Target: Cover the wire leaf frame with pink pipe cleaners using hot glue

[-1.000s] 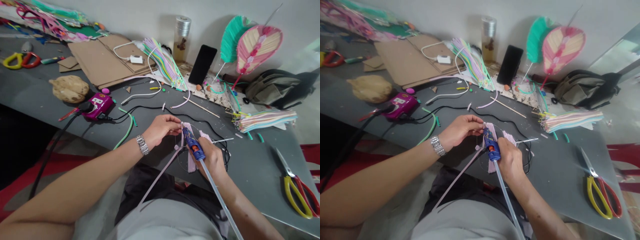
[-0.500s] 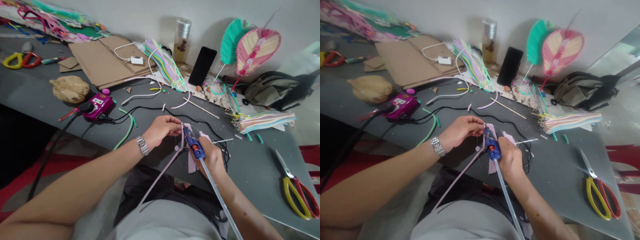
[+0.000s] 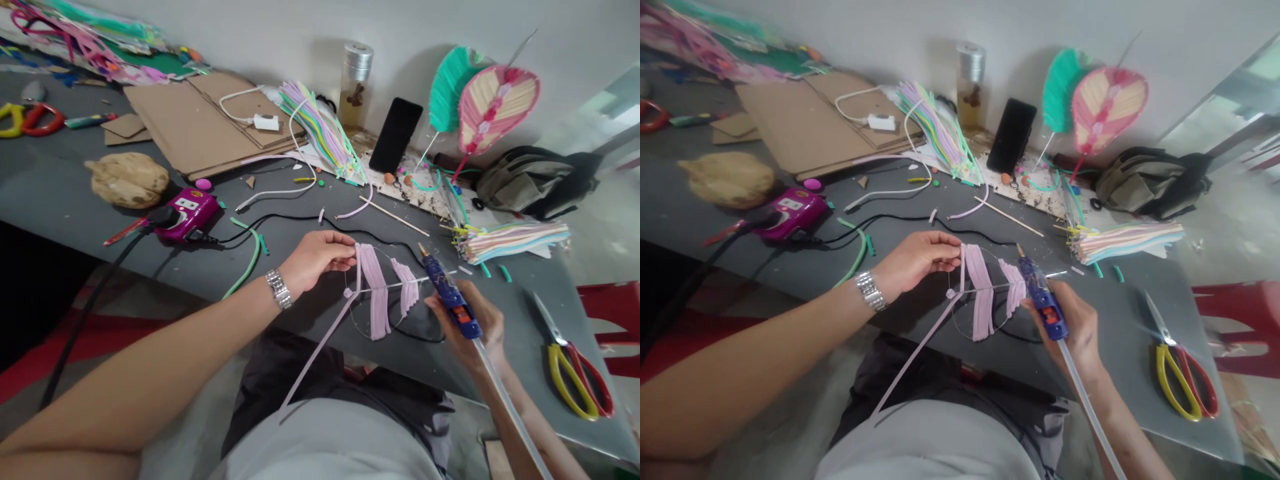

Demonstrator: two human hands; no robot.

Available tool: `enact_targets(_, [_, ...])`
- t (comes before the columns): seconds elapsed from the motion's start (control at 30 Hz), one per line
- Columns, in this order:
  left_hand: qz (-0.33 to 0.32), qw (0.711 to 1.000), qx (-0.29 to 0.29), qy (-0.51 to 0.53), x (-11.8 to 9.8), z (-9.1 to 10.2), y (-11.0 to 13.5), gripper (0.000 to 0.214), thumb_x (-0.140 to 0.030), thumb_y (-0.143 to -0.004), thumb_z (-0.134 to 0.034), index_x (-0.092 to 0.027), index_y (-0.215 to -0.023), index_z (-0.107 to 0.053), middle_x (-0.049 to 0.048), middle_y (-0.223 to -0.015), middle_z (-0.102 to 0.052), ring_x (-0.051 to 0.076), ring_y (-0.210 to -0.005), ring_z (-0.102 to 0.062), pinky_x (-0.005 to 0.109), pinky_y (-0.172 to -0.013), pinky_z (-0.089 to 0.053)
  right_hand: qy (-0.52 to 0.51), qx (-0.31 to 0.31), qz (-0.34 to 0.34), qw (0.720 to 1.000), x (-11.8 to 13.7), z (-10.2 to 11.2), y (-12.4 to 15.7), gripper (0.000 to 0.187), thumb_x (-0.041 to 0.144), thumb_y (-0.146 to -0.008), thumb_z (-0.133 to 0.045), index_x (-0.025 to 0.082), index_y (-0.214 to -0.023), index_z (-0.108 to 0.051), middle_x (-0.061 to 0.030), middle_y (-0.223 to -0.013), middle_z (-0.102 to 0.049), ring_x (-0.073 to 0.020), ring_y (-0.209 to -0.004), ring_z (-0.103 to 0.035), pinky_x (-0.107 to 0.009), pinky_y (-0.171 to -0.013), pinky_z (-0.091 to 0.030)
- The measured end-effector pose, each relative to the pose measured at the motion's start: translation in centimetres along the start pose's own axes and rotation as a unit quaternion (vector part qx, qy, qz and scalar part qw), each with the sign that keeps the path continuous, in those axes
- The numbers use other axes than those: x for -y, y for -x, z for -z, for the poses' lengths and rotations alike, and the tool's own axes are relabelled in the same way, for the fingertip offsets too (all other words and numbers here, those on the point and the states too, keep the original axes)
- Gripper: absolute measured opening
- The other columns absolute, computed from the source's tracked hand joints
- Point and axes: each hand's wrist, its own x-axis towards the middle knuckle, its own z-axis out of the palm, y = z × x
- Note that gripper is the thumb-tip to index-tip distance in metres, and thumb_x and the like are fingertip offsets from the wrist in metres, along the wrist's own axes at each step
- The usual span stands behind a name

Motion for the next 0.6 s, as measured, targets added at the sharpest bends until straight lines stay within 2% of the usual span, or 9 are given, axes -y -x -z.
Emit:
enact_targets(0.07, [0.006,1.0,0.006,0.006,-0.1,0.1,-0.2,0.011,0.001,-0.081,-0.073,-0.01,-0.085,-0.071,0.0044,-0.069,-0.073,0.012,-0.06,-0.07,0.024,-0.064,-0.058,0.067,-0.002,0.017,0.998,-2.3,1.2,1.1,0.018,0.033,-0.091,-0.073,0.02,-0.1,-0.065,-0.0032,-0.081,-0.068,-0.0171,-0.064,-0.06,-0.029,-0.061,-0.042])
enact_targets(0.2, [0.014,1.0,0.001,0.013,-0.4,0.3,-0.4,0.013,0.003,-0.078,-0.073,-0.009,-0.083,-0.072,0.0046,-0.066,-0.072,0.012,-0.057,-0.069,0.023,-0.062,-0.059,0.148,0.047,-0.038,0.987,-6.0,2.8,3.3,0.017,0.033,-0.09,-0.068,0.02,-0.101,-0.065,-0.0066,-0.088,-0.071,-0.0229,-0.076,-0.066,-0.032,-0.069,-0.045])
enact_targets(0.3, [0.015,1.0,-0.002,0.008,-0.6,0.3,-0.6,0.014,0.004,-0.076,-0.073,-0.009,-0.081,-0.072,0.0051,-0.066,-0.073,0.012,-0.056,-0.069,0.022,-0.061,-0.059,0.115,0.073,-0.09,0.987,-7.7,3.9,4.8,0.018,0.032,-0.085,-0.069,0.021,-0.098,-0.065,-0.0049,-0.084,-0.071,-0.0227,-0.074,-0.065,-0.033,-0.069,-0.048])
enact_targets(0.4, [0.021,1.0,-0.001,-0.001,-0.6,0.2,-0.7,0.015,0.005,-0.076,-0.072,-0.009,-0.08,-0.072,0.0054,-0.066,-0.072,0.012,-0.055,-0.069,0.021,-0.059,-0.06,0.089,0.088,-0.132,0.983,-8.6,5.3,5.8,0.023,0.031,-0.081,-0.069,0.022,-0.101,-0.066,-0.0058,-0.091,-0.073,-0.0235,-0.08,-0.068,-0.034,-0.074,-0.052])
enact_targets(0.5, [0.025,1.0,-0.004,-0.005,-0.7,0.2,-0.7,0.015,0.006,-0.077,-0.071,-0.009,-0.08,-0.072,0.0059,-0.067,-0.073,0.012,-0.057,-0.069,0.021,-0.06,-0.06,0.073,0.122,-0.139,0.98,-9.3,6.9,6.4,0.034,0.024,-0.078,-0.065,0.023,-0.111,-0.068,-0.007,-0.105,-0.075,-0.0257,-0.096,-0.071,-0.038,-0.087,-0.055])
enact_targets(0.6, [0.028,1.0,-0.003,-0.008,-0.7,0.1,-0.7,0.015,0.005,-0.077,-0.073,-0.01,-0.08,-0.072,0.0062,-0.069,-0.073,0.012,-0.058,-0.07,0.021,-0.061,-0.061,0.071,0.151,-0.125,0.978,-9.8,8.1,6.8,0.04,0.022,-0.081,-0.062,0.023,-0.121,-0.068,-0.0081,-0.115,-0.074,-0.0262,-0.106,-0.07,-0.041,-0.093,-0.055])
